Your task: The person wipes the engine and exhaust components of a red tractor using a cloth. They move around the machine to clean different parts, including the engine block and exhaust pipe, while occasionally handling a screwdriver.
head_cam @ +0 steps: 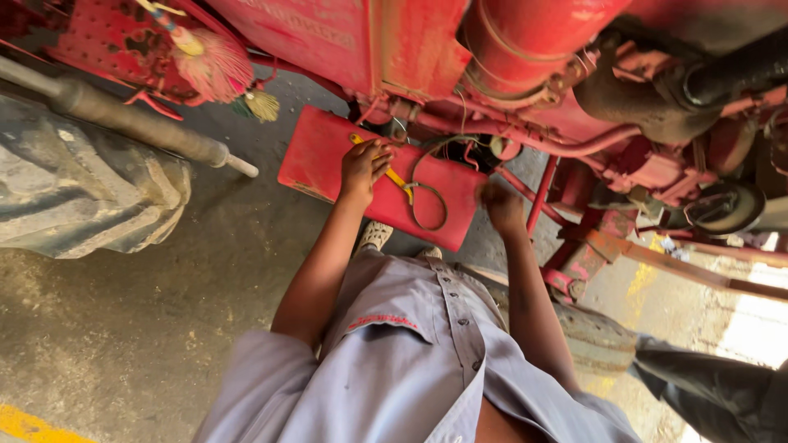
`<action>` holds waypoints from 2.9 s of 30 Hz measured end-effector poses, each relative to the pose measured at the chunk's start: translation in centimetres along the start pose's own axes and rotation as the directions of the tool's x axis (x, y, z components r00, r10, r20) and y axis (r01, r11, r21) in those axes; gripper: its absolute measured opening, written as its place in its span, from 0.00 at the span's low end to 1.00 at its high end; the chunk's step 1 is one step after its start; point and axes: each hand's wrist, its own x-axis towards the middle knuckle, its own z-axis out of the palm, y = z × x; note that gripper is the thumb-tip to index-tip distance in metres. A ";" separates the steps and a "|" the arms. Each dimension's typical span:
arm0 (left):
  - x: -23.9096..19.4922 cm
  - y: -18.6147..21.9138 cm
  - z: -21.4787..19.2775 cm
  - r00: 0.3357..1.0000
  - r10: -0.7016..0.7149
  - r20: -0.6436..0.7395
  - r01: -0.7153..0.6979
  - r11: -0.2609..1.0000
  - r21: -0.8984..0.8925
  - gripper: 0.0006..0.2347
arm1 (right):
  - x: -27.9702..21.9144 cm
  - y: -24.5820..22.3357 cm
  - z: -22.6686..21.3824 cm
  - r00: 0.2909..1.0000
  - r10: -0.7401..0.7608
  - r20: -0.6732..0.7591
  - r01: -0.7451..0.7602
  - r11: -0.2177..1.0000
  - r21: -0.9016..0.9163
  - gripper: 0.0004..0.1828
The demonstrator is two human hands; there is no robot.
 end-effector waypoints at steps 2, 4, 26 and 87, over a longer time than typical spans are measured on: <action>-0.3 0.9 -1.4 0.998 0.039 -0.045 -0.039 0.999 -0.003 0.09 | -3.0 0.9 0.1 0.989 0.041 0.141 -0.043 0.999 0.008 0.06; -0.5 1.8 -2.1 0.995 0.071 -0.077 -0.071 0.997 -0.005 0.08 | -5.4 -0.7 -1.4 0.919 0.266 0.291 -0.301 0.950 0.082 0.08; 1.3 7.4 -0.9 0.963 0.083 0.257 -0.133 0.974 0.186 0.11 | 9.4 -37.5 -18.8 0.853 -0.487 -0.190 0.490 0.871 -0.030 0.04; -14.5 11.7 15.0 0.436 0.282 0.855 -0.896 0.221 0.385 0.10 | 1.7 -25.7 -6.6 0.870 0.448 -0.205 0.163 0.131 0.978 0.23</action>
